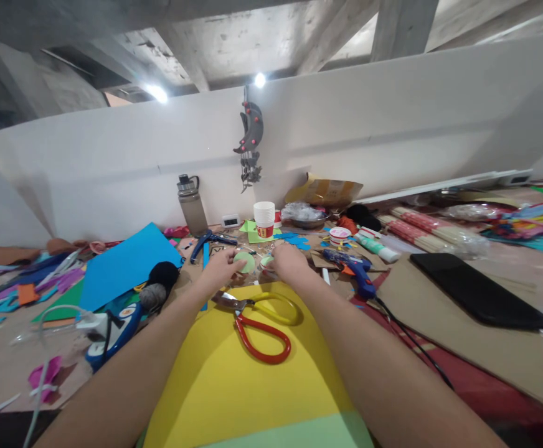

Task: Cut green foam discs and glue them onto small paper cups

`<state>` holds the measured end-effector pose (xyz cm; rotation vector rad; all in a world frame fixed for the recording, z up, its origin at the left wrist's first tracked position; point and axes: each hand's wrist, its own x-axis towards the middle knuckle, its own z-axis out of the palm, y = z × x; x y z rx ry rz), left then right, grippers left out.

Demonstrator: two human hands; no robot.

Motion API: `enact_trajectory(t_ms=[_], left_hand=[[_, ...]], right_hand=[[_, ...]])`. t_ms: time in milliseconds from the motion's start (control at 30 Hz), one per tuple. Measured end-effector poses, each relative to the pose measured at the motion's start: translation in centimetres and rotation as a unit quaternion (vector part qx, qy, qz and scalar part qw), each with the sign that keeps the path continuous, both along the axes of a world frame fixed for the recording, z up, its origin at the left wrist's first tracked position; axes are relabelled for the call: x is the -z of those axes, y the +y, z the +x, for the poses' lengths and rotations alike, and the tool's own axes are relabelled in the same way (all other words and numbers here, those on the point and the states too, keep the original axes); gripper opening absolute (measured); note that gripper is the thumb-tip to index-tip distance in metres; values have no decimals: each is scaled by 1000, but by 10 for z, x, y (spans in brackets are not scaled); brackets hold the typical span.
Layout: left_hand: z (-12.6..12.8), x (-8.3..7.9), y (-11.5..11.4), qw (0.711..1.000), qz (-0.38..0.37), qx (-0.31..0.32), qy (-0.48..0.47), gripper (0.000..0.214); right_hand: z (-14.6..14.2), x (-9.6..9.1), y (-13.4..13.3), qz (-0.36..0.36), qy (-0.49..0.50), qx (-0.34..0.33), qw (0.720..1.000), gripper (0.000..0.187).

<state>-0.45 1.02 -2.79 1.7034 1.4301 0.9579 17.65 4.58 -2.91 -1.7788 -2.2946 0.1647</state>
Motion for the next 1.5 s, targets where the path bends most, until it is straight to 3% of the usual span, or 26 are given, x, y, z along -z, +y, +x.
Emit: enact_trajectory(t_ms=[233, 567, 800, 967, 1333, 1500], left_hand=[[5, 4, 3, 983, 106, 42, 146, 13], [15, 7, 0, 944, 109, 110, 292, 26], [15, 3, -1, 941, 107, 103, 303, 23], [14, 0, -2, 939, 109, 107, 309, 22], [15, 0, -2, 939, 108, 95, 313, 19], [15, 3, 0, 952, 114, 93, 268, 15]], right_hand=[[-5, 0, 5, -6, -5, 19, 1000, 23], [-6, -4, 14, -59, -3, 3, 998, 18], [-8, -3, 19, -60, 25, 12, 998, 24], [-7, 0, 19, -17, 48, 12, 999, 35], [-6, 1, 13, 61, 92, -12, 994, 22], [-7, 2, 11, 75, 164, -22, 983, 18]])
